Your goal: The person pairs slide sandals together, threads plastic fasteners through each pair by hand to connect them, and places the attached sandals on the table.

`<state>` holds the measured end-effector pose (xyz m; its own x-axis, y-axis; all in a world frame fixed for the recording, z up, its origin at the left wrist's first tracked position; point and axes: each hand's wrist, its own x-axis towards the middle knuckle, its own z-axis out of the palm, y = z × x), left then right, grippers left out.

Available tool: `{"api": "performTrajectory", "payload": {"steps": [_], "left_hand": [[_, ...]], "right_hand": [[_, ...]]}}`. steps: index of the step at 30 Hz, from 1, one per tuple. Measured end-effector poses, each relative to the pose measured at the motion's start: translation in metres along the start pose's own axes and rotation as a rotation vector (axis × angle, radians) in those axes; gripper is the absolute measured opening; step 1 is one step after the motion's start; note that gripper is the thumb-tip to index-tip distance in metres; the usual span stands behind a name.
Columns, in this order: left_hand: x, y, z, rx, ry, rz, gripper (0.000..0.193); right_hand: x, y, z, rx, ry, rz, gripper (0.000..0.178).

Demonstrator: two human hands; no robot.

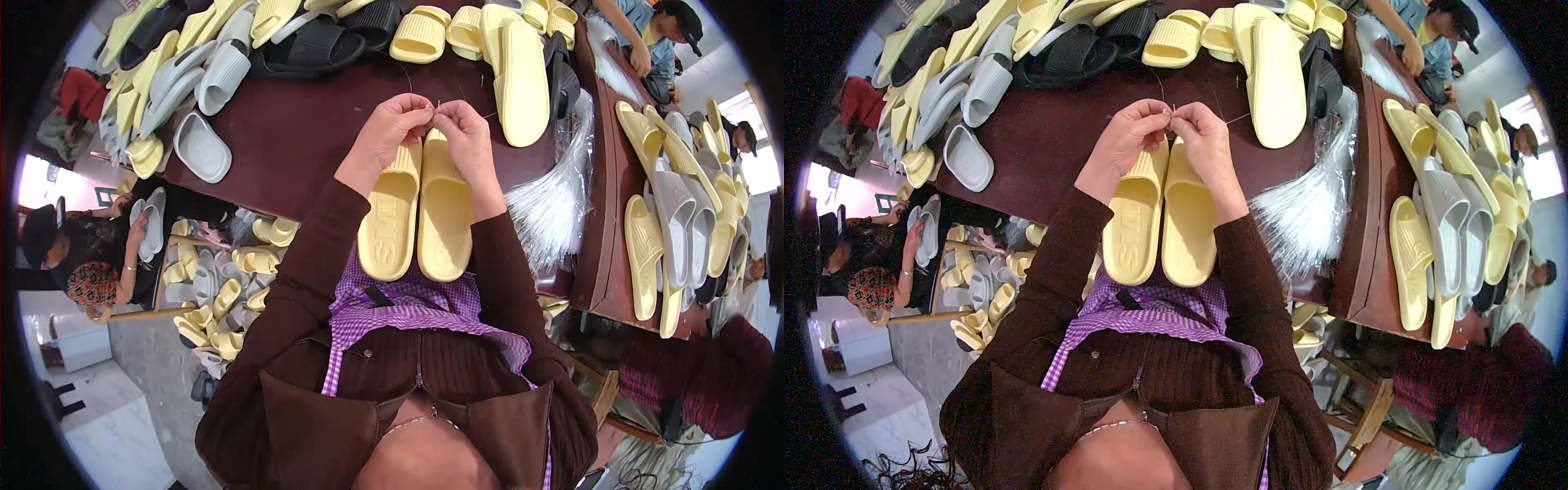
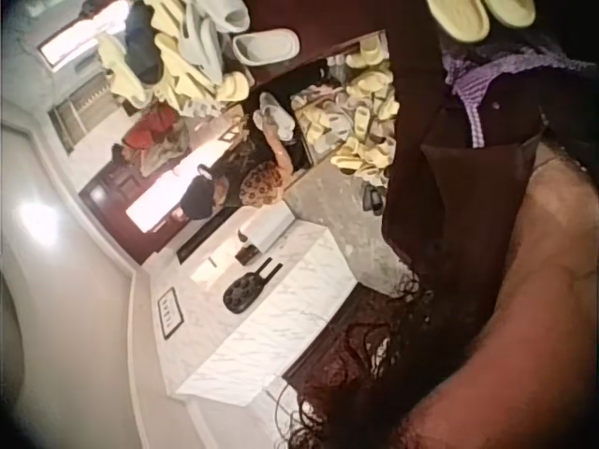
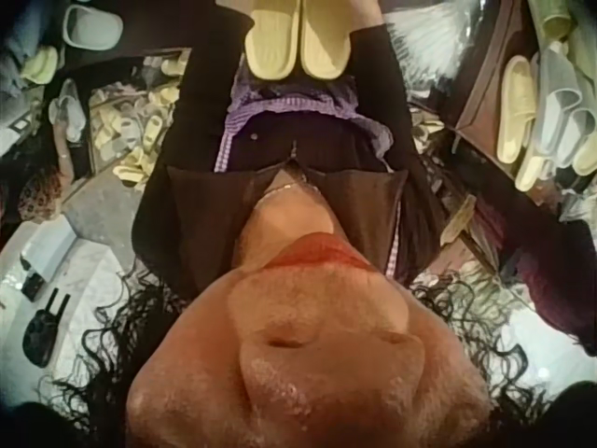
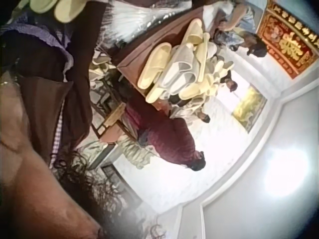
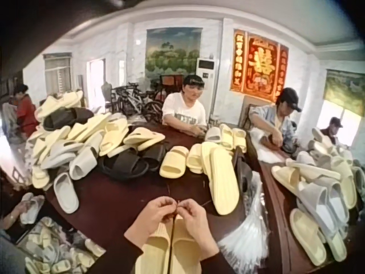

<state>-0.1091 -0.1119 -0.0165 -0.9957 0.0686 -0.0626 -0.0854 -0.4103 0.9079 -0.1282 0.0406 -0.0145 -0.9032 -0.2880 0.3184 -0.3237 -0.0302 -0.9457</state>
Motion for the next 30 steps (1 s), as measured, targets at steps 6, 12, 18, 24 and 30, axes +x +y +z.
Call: {"api": "performTrajectory", "payload": {"steps": [6,12,18,24,30], "left_hand": [[-0.007,-0.003,0.008,-0.128,0.016,0.005,0.004],[-0.011,0.000,0.008,-0.134,0.011,-0.003,0.005],[-0.006,-0.005,0.001,-0.167,-0.008,0.023,0.006],[-0.006,-0.005,-0.001,-0.160,-0.012,0.027,0.006],[-0.007,-0.008,-0.003,-0.150,-0.009,0.028,0.006]], "right_hand": [[-0.003,-0.001,0.000,0.093,0.065,0.041,0.005],[-0.010,-0.009,0.000,0.198,0.111,0.050,0.007],[-0.011,-0.008,0.001,-0.100,0.103,0.026,0.007],[-0.011,-0.009,0.001,-0.174,0.078,0.047,0.006],[-0.012,-0.007,0.002,-0.210,0.084,0.034,0.007]]}}
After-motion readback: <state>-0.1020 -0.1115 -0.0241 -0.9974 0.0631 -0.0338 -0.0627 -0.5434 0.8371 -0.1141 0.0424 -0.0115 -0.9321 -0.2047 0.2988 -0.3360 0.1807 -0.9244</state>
